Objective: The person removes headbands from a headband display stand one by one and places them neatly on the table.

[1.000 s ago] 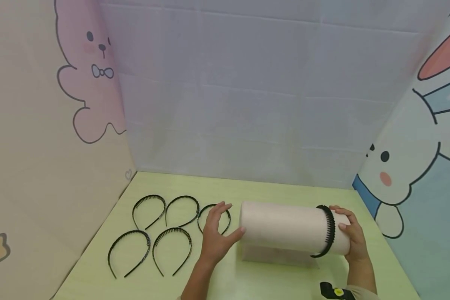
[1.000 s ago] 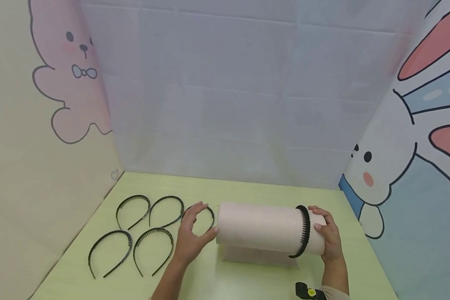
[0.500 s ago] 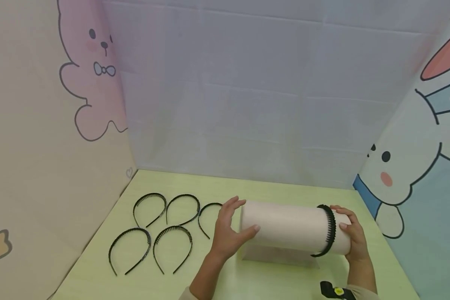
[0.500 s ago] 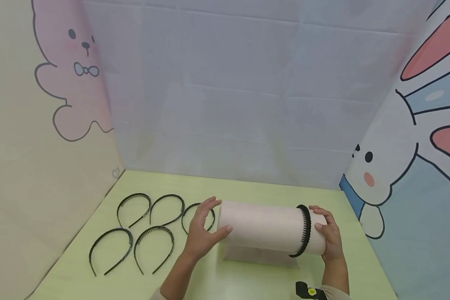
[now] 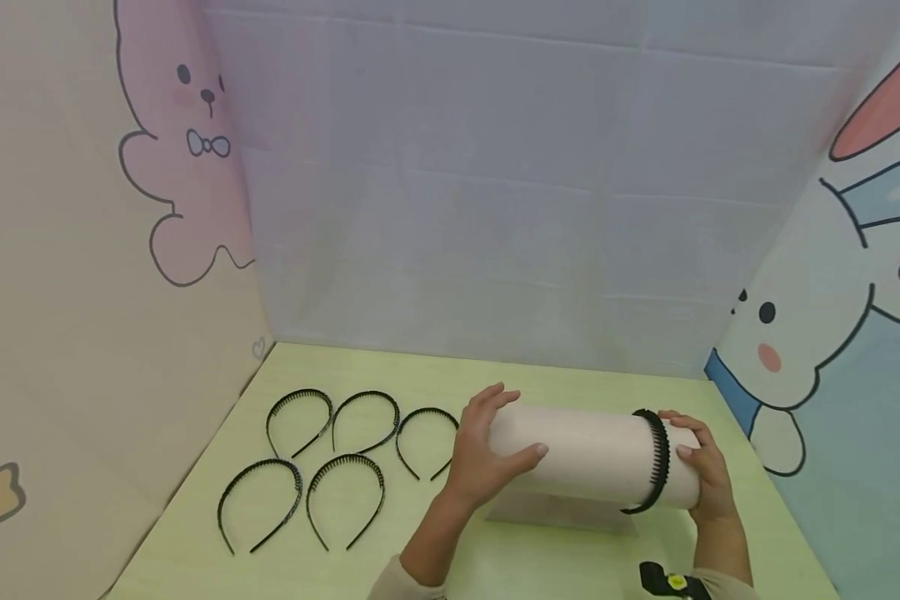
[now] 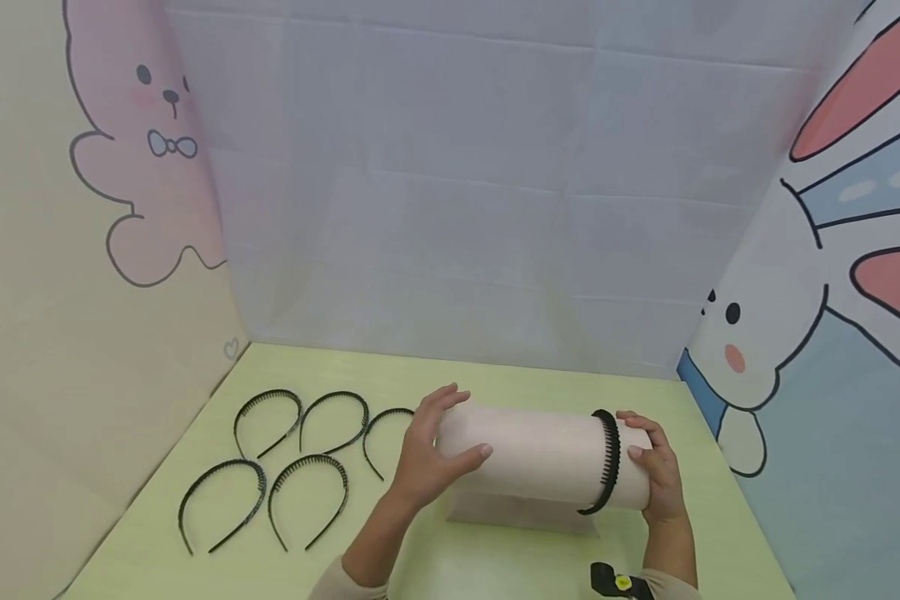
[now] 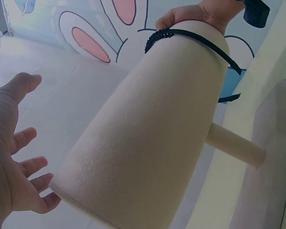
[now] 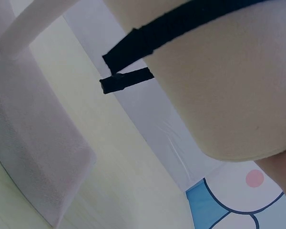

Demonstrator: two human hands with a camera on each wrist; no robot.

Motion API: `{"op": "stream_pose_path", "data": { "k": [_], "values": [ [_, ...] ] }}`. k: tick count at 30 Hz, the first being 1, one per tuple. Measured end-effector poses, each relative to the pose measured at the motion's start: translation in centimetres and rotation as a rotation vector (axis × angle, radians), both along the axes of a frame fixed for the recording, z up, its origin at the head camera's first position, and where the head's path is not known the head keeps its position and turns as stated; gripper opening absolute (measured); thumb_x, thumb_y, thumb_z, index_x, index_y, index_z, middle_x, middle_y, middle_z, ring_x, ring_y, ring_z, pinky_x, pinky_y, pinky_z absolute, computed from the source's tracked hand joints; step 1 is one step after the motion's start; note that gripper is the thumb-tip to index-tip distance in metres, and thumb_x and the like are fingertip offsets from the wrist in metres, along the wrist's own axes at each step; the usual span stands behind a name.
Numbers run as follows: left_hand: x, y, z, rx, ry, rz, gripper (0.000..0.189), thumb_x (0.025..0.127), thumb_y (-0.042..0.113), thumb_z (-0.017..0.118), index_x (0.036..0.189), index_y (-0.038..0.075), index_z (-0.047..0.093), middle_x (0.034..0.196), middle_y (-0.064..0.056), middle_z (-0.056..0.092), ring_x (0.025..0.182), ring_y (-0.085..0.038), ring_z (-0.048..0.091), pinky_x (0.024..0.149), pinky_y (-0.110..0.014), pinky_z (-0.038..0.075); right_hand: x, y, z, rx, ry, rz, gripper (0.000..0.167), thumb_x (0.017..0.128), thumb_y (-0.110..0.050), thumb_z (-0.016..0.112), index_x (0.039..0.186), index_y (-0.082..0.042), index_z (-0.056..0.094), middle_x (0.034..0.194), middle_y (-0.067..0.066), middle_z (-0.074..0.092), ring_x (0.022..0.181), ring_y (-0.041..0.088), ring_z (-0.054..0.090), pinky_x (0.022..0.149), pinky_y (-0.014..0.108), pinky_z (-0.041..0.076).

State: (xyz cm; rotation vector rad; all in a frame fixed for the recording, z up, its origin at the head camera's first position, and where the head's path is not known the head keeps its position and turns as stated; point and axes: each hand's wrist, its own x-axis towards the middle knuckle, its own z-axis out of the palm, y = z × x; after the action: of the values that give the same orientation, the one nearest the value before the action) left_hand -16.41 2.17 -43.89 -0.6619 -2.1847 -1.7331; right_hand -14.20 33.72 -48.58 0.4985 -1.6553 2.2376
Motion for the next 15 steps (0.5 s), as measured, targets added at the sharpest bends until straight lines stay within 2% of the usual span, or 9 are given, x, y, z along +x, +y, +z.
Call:
{"op": "stream_pose_path", "data": {
  "k": [7, 15],
  "values": [
    [0.0, 1.1, 0.6, -0.045, 0.052, -0.003, 0.062, 0.071, 0.035, 0.079, 0.126, 0.020, 0.056, 0.137, 0.003, 0.041, 0.126, -0.022, 0.036, 0.091, -0.049, 0.036, -0.1, 0.0, 0.0, -0.003, -0.018, -0.018, 0.045, 0.088, 0.009, 0.023, 0.116, -0.007, 0.054, 0.126, 0.006, 0.049, 0.112, 0.019, 0.046, 0.088, 0.028, 0.040],
    [-0.2, 2.0, 0.8, -0.117, 0.145, -0.017, 0.062, 0.072, 0.034, 0.079, 0.127, 0.017, 0.055, 0.139, 0.001, 0.039, 0.126, -0.021, 0.035, 0.089, -0.043, 0.040, 0.0, 0.0, 0.0, -0.021, 0.034, 0.050, 0.047, 0.088, 0.010, 0.020, 0.119, -0.004, 0.052, 0.128, 0.007, 0.048, 0.114, 0.019, 0.045, 0.089, 0.027, 0.039]
  ]
}}
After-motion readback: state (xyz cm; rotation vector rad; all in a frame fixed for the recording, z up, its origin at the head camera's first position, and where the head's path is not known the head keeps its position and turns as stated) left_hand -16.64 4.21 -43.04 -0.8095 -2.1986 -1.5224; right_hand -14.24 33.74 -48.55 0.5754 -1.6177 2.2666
